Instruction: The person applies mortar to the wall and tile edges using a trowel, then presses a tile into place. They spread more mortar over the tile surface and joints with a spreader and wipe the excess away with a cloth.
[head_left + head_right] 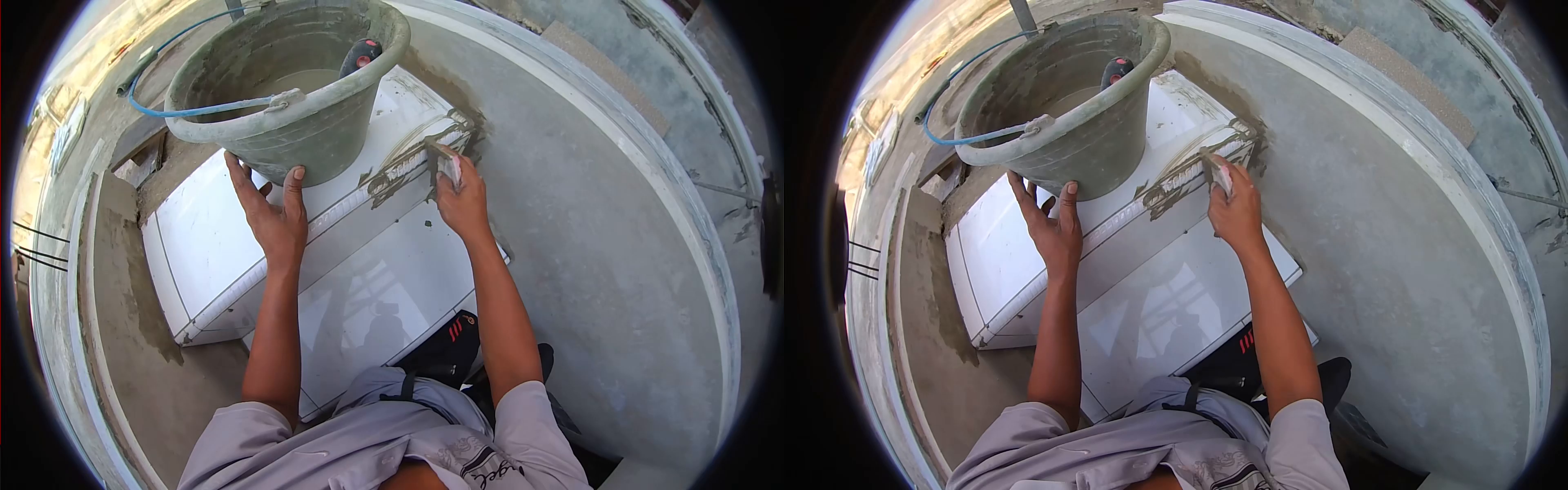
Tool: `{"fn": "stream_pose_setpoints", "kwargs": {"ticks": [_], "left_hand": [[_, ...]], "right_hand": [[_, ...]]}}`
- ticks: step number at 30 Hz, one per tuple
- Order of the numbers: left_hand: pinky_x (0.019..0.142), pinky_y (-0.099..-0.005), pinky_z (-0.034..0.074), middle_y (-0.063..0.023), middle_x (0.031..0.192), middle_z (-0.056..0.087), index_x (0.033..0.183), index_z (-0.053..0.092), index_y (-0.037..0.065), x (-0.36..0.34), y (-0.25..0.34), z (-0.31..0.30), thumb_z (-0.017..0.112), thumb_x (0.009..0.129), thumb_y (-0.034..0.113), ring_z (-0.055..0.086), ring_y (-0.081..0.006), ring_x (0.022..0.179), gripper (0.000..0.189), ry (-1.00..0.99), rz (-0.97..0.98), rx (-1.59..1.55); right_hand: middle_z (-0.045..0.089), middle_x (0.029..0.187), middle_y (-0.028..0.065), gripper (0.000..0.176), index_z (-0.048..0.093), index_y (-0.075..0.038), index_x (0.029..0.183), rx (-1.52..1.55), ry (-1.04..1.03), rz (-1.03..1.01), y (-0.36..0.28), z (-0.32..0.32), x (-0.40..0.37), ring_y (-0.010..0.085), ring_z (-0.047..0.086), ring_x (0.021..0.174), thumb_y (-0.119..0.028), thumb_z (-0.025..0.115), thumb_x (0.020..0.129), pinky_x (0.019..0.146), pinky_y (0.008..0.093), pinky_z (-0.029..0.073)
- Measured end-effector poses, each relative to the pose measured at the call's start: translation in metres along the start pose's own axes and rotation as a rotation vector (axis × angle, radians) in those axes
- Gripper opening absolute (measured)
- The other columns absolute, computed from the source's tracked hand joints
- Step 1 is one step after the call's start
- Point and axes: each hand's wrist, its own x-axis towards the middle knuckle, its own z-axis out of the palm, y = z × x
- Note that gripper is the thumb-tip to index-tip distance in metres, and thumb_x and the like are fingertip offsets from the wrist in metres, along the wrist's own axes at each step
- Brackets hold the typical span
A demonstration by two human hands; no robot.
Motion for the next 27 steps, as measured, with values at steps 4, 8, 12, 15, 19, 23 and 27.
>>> {"fn": "stream_pose_setpoints", "kwargs": {"ticks": [4, 8, 12, 15, 19, 23, 27], "left_hand": [[0.104, -0.0488, 0.046, -0.0255, 0.161, 0.028, 0.161, 0.014, 0.005, 0.0, 0.001, 0.0, 0.076, 0.091, 0.033, 0.041, -0.0404, 0.142, 0.098, 0.01, 0.003, 0.013], [0.104, -0.0488, 0.046, -0.025, 0.161, 0.028, 0.161, 0.014, 0.005, 0.001, 0.002, 0.0, 0.076, 0.091, 0.033, 0.041, -0.04, 0.142, 0.098, 0.007, -0.006, 0.028], [0.103, -0.0488, 0.047, -0.0245, 0.162, 0.027, 0.161, 0.013, 0.005, 0.0, 0.001, 0.001, 0.077, 0.091, 0.033, 0.04, -0.04, 0.143, 0.099, 0.007, -0.015, 0.031], [0.104, -0.0492, 0.046, -0.0243, 0.162, 0.027, 0.161, 0.013, 0.007, 0.0, 0.0, 0.001, 0.078, 0.09, 0.032, 0.04, -0.0401, 0.143, 0.1, 0.008, -0.007, 0.013], [0.105, -0.0525, 0.046, -0.023, 0.162, 0.027, 0.163, 0.012, 0.012, -0.001, -0.001, -0.001, 0.075, 0.093, 0.029, 0.039, -0.0415, 0.143, 0.095, 0.001, -0.007, 0.041], [0.104, -0.0521, 0.047, -0.0235, 0.162, 0.027, 0.162, 0.012, 0.01, 0.0, -0.006, 0.0, 0.076, 0.092, 0.032, 0.039, -0.0412, 0.144, 0.098, 0.0, 0.0, 0.022], [0.105, -0.0504, 0.047, -0.0252, 0.161, 0.027, 0.161, 0.012, 0.006, 0.001, -0.005, -0.002, 0.077, 0.09, 0.032, 0.04, -0.0408, 0.143, 0.1, 0.005, -0.015, 0.027]], "right_hand": [[0.066, 0.119, 0.0241, 0.044, 0.064, -0.002, 0.129, -0.143, 0.214, 0.119, 0.051, -0.019, 0.051, 0.0402, 0.064, 0.111, 0.0, 0.054, 0.086, 0.097, 0.043, 0.049], [0.066, 0.119, 0.0262, 0.045, 0.063, 0.0, 0.13, -0.11, 0.274, 0.086, 0.059, -0.001, 0.054, 0.0411, 0.063, 0.113, -0.002, 0.055, 0.086, 0.099, 0.0435, 0.048], [0.066, 0.119, 0.0267, 0.046, 0.064, -0.004, 0.131, -0.041, 0.035, 0.078, 0.021, -0.004, 0.024, 0.0414, 0.063, 0.114, -0.002, 0.055, 0.085, 0.1, 0.0432, 0.047], [0.066, 0.116, 0.0267, 0.048, 0.065, -0.009, 0.131, -0.183, -0.007, 0.074, 0.012, -0.023, 0.038, 0.0414, 0.063, 0.112, -0.003, 0.056, 0.084, 0.098, 0.0457, 0.048], [0.066, 0.114, 0.0255, 0.048, 0.066, -0.01, 0.129, -0.687, -0.022, -0.015, -0.012, -0.028, 0.088, 0.0394, 0.065, 0.107, -0.006, 0.061, 0.081, 0.095, 0.0468, 0.051], [0.067, 0.111, 0.0233, 0.046, 0.068, -0.011, 0.125, -0.932, -0.201, -0.055, -0.009, -0.008, 0.115, 0.0383, 0.067, 0.102, -0.007, 0.065, 0.079, 0.093, 0.0442, 0.053], [0.067, 0.107, 0.0213, 0.047, 0.07, -0.011, 0.122, -0.753, -0.359, -0.095, -0.038, -0.005, 0.087, 0.0398, 0.067, 0.098, -0.006, 0.067, 0.075, 0.09, 0.0453, 0.054]]}}
